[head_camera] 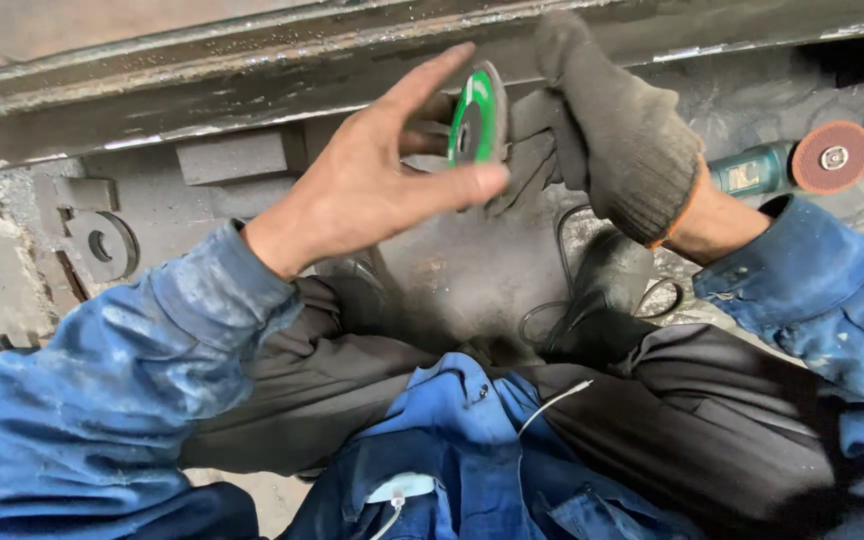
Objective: Inspecting and preparing an abrasive grinding disc and its mounting hardware on a workshop floor.
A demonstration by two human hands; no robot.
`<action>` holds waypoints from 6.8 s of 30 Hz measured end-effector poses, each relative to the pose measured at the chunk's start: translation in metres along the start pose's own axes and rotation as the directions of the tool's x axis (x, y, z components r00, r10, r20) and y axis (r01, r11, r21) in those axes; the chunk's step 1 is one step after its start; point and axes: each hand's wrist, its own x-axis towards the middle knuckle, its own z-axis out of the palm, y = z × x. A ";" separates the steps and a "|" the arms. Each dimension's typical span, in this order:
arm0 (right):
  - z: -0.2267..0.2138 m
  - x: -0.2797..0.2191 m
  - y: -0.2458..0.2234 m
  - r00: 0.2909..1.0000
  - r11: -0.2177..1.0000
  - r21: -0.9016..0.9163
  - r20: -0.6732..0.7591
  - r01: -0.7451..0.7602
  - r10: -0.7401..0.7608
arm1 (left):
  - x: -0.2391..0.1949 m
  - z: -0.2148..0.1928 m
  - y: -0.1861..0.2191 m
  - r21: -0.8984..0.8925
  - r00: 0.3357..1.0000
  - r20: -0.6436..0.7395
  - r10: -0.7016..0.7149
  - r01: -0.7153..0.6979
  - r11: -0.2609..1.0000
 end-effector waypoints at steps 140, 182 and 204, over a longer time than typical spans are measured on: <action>0.016 0.010 -0.003 0.943 0.608 0.738 0.119 -0.293 0.311 | 0.008 0.004 0.034 0.259 0.975 -0.198 -0.097 0.148 0.955; 0.020 0.010 -0.057 0.984 0.963 0.267 -0.176 0.042 0.006 | 0.032 0.025 -0.025 0.285 0.954 -0.277 -0.114 0.195 0.939; 0.011 0.009 -0.048 0.998 0.999 -0.048 0.060 -0.012 0.015 | 0.034 0.024 -0.045 0.502 0.983 -0.167 -0.071 0.147 0.852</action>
